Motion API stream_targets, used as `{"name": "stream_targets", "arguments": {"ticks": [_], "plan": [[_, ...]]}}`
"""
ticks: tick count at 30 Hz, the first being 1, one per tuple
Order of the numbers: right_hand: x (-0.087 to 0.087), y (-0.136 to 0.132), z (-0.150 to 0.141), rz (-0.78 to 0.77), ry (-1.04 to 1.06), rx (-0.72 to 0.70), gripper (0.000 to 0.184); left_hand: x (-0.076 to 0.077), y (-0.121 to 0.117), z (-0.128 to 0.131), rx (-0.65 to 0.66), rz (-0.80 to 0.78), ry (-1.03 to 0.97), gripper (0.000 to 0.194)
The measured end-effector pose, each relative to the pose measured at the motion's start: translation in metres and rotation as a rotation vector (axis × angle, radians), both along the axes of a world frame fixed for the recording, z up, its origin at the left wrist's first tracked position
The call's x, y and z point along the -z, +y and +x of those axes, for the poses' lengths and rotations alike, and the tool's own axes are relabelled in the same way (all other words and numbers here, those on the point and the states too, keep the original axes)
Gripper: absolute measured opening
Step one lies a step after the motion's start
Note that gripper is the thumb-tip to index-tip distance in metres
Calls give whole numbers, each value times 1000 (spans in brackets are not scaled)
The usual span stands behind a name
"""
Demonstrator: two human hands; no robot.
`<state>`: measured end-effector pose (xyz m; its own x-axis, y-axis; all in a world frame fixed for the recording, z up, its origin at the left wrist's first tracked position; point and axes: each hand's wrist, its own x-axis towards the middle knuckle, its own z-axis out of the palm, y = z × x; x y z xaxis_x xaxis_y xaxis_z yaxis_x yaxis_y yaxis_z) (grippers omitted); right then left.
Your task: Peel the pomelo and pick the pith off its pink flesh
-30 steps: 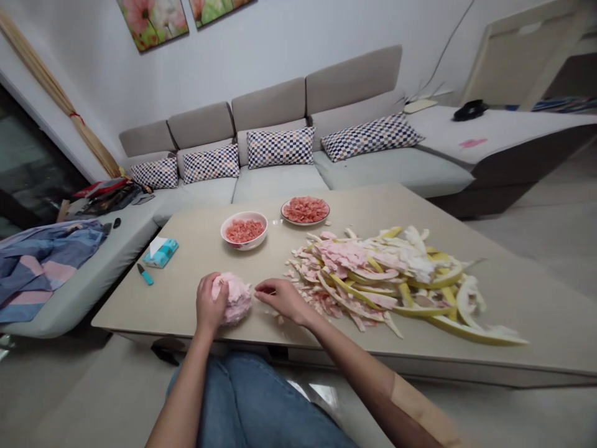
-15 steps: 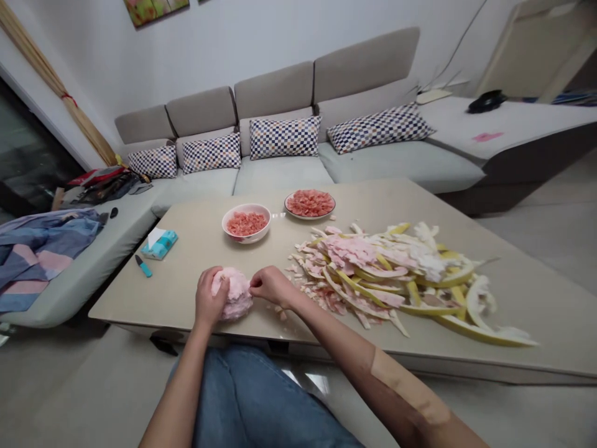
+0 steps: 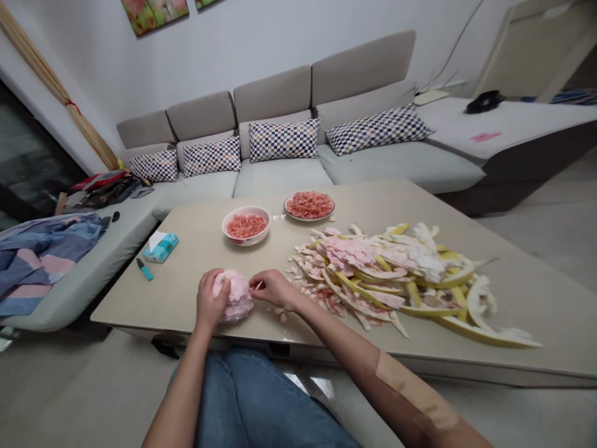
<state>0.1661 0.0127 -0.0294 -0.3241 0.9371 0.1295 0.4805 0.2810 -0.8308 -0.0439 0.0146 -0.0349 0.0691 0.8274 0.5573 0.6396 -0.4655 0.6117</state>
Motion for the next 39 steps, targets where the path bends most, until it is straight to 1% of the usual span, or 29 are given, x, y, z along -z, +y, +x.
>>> {"name": "stream_targets", "arguments": {"ticks": [2,4,8,13,18,22,25,29,33,39], "plan": [[-5,3,-4,42,-122,9,9,0,1,1,-2,-1,3,28],[-9,7,-8,62,-198,26,10,0,2,2,-1,-3,8,28],[-11,10,-13,73,-220,72,10,0,5,4,-5,-11,30,28],[-3,8,-13,23,-146,129,10,-1,5,6,-12,-2,36,29],[10,5,-13,-85,-24,163,13,-2,3,6,-17,1,31,29],[9,0,-11,-124,37,129,15,-1,3,5,-27,11,10,28],[4,-1,-10,-101,3,90,14,0,3,4,-25,15,4,27],[1,4,-13,-78,-48,124,9,1,4,4,-20,15,12,28],[5,12,-17,-113,-21,149,9,0,5,6,-23,14,26,28],[19,16,-9,-256,103,174,8,-2,2,7,-23,7,13,27]]}}
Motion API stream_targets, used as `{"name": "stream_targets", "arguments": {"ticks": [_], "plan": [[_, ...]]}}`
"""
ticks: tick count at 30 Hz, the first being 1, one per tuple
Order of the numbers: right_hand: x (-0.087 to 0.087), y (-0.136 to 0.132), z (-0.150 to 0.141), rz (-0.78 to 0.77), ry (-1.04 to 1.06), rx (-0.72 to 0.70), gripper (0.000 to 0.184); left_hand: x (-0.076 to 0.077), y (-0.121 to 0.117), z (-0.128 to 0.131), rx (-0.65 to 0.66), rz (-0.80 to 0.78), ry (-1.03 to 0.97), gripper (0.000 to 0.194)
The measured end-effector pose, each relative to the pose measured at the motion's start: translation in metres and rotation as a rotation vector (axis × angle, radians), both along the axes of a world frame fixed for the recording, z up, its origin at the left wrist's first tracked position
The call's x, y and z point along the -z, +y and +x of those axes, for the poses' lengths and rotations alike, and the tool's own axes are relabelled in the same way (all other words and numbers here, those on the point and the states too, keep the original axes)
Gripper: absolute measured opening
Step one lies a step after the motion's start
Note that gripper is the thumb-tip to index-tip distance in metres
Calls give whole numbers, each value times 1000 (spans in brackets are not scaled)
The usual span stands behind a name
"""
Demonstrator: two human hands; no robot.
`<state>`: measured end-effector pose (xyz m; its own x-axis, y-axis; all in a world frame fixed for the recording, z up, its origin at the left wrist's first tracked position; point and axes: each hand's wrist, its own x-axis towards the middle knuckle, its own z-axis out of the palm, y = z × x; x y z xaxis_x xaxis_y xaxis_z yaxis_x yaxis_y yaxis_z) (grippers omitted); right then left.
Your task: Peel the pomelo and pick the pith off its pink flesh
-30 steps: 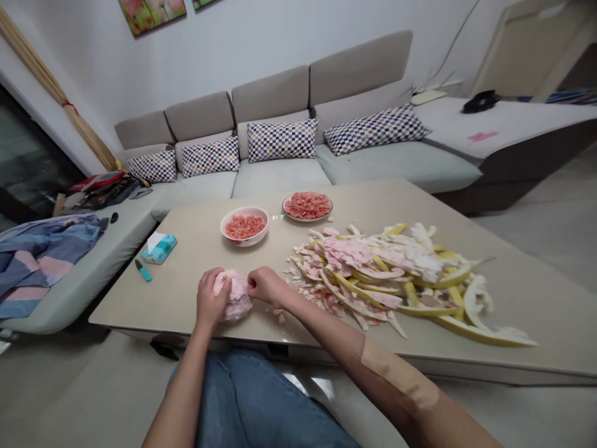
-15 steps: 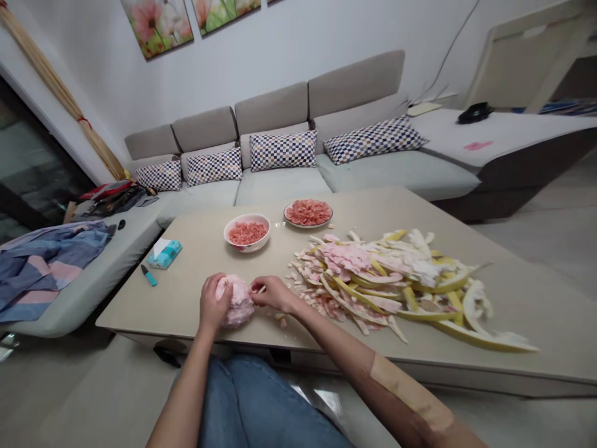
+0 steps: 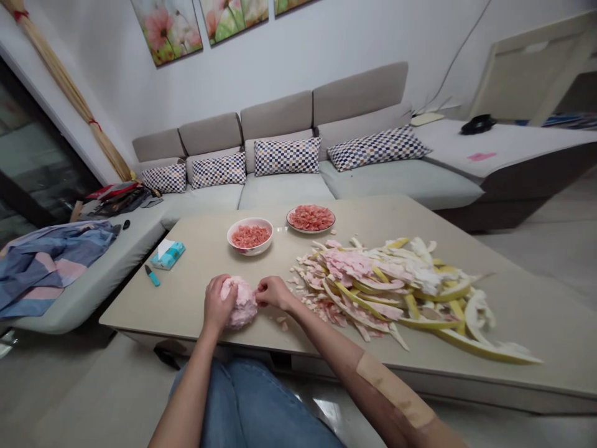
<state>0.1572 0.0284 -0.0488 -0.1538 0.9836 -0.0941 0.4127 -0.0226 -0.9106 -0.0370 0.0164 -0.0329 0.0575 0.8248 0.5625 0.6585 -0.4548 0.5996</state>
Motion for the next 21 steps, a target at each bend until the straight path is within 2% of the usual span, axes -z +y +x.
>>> {"name": "stream_targets", "arguments": {"ticks": [6,10,15,21], "plan": [[4,-13,21,-164,177,-61,13,4,-2,-7,2,2,-78,28],[-2,-19,17,-266,311,-139,23,6,-1,-7,12,7,-74,28],[-2,-12,4,-186,166,-92,11,7,-2,-7,8,3,-71,29],[2,-6,2,-106,64,-53,5,6,0,-5,16,-11,-56,29]]}}
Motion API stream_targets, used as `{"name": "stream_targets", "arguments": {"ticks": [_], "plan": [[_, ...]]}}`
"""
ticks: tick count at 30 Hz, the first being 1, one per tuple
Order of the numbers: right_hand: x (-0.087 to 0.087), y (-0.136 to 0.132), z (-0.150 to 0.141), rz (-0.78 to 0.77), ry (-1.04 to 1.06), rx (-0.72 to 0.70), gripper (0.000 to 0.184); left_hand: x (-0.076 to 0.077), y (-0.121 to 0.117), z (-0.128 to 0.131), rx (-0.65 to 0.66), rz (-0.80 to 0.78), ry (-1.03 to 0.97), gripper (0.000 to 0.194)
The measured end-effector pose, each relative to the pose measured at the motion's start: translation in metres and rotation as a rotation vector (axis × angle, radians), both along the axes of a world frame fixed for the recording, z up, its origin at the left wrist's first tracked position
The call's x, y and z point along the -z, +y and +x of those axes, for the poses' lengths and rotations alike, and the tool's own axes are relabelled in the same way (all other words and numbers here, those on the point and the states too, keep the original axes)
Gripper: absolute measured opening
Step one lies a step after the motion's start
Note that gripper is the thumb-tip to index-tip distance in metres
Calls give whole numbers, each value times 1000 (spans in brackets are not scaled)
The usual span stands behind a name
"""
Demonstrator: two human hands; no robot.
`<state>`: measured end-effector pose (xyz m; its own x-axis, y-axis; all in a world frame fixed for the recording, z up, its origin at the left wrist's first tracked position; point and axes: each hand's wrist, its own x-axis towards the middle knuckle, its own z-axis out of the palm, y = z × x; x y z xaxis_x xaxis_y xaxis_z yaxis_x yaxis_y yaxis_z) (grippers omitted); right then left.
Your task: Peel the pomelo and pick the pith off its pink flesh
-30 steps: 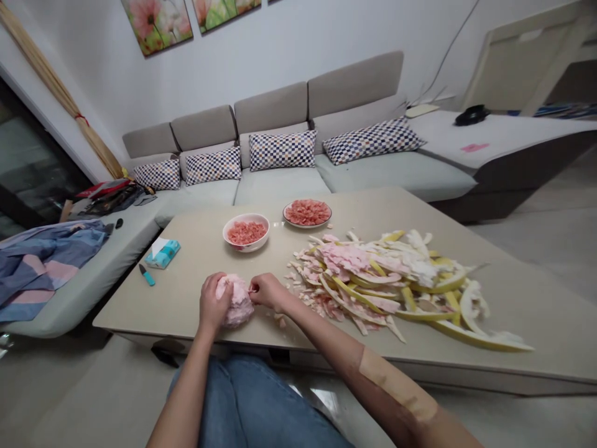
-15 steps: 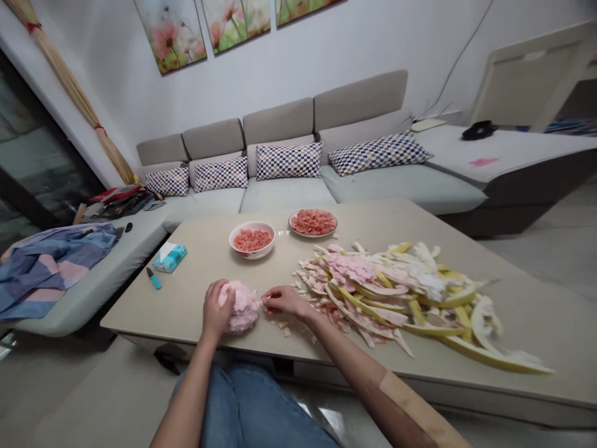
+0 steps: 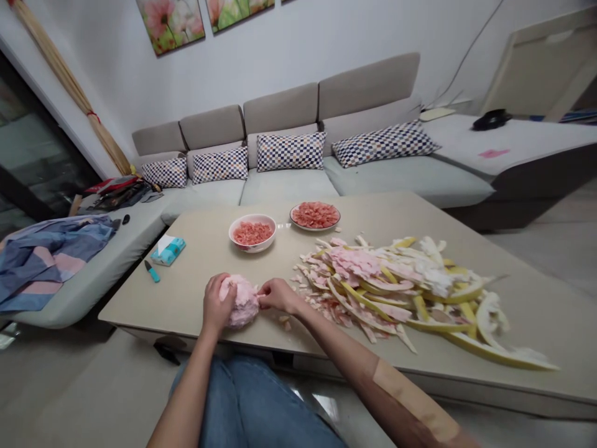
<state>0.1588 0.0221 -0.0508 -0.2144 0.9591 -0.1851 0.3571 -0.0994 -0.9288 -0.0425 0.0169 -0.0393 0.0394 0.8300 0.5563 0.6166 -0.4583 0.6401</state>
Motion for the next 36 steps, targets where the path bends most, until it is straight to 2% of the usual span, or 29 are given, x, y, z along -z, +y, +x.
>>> {"name": "stream_targets", "arguments": {"ticks": [5,11,18,22,36], "plan": [[5,-1,-5,36,-44,110,9,0,3,2,-4,-1,17,29],[15,2,-5,30,-47,174,16,-1,-1,-2,-7,6,-4,29],[23,8,-7,143,-171,268,16,-1,0,2,-20,13,8,28],[28,13,-9,158,-225,300,17,1,-1,-1,-23,25,-13,29],[24,19,-19,130,-261,338,20,3,-5,-4,-33,34,-72,29]]}}
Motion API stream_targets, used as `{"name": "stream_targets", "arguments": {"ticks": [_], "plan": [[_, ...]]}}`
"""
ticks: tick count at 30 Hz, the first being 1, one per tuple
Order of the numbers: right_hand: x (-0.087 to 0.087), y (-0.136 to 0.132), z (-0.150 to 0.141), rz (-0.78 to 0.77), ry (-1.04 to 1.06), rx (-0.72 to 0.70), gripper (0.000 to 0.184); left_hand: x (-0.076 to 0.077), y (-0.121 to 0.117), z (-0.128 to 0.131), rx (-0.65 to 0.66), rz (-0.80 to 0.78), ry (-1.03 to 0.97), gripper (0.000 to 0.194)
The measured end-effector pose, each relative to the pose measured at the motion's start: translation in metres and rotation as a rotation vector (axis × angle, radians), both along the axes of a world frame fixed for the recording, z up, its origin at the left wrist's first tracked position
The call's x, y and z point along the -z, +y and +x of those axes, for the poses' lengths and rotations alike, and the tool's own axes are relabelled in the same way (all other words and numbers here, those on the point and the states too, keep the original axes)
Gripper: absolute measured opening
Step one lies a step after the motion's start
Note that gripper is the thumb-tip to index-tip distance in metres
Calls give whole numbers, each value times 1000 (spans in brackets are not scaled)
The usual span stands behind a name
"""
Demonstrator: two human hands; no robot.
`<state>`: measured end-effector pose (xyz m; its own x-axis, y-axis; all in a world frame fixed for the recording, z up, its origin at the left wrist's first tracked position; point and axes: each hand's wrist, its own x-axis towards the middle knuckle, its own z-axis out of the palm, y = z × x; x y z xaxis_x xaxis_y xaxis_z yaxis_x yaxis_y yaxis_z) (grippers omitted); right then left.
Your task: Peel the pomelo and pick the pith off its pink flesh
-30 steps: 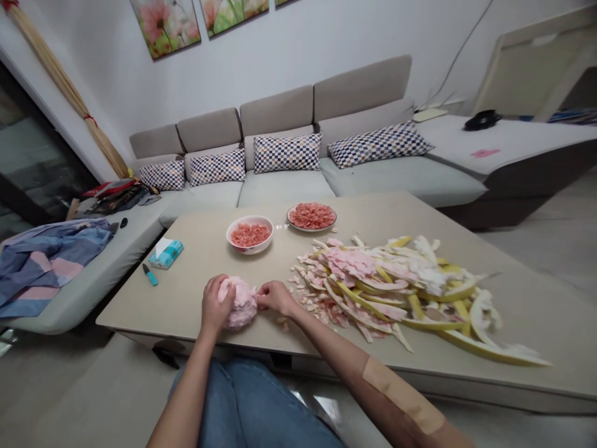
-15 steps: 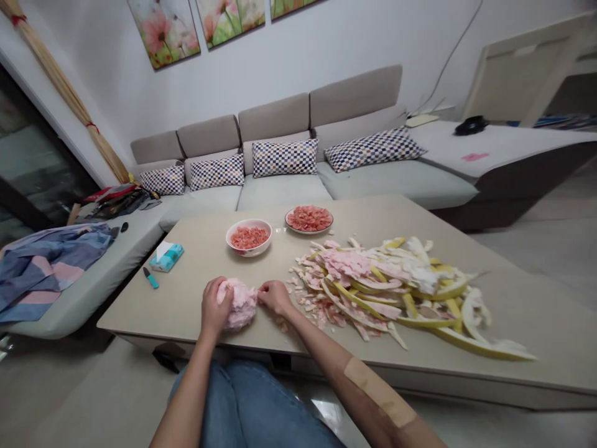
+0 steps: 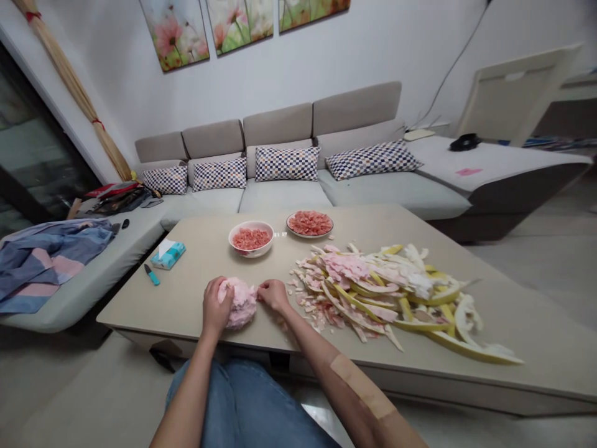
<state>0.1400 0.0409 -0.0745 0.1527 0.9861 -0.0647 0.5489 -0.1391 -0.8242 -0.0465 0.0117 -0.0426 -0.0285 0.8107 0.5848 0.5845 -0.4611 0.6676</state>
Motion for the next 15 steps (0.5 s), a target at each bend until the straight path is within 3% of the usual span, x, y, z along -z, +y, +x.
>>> {"name": "stream_targets", "arguments": {"ticks": [6,12,15], "plan": [[-4,-4,18,-38,30,-72,16,1,-3,-4,6,5,-43,30],[-14,-8,45,87,-139,52,21,4,-4,-10,30,6,-58,31],[-28,-9,61,118,-171,28,23,6,-4,-13,38,4,-93,31]]}}
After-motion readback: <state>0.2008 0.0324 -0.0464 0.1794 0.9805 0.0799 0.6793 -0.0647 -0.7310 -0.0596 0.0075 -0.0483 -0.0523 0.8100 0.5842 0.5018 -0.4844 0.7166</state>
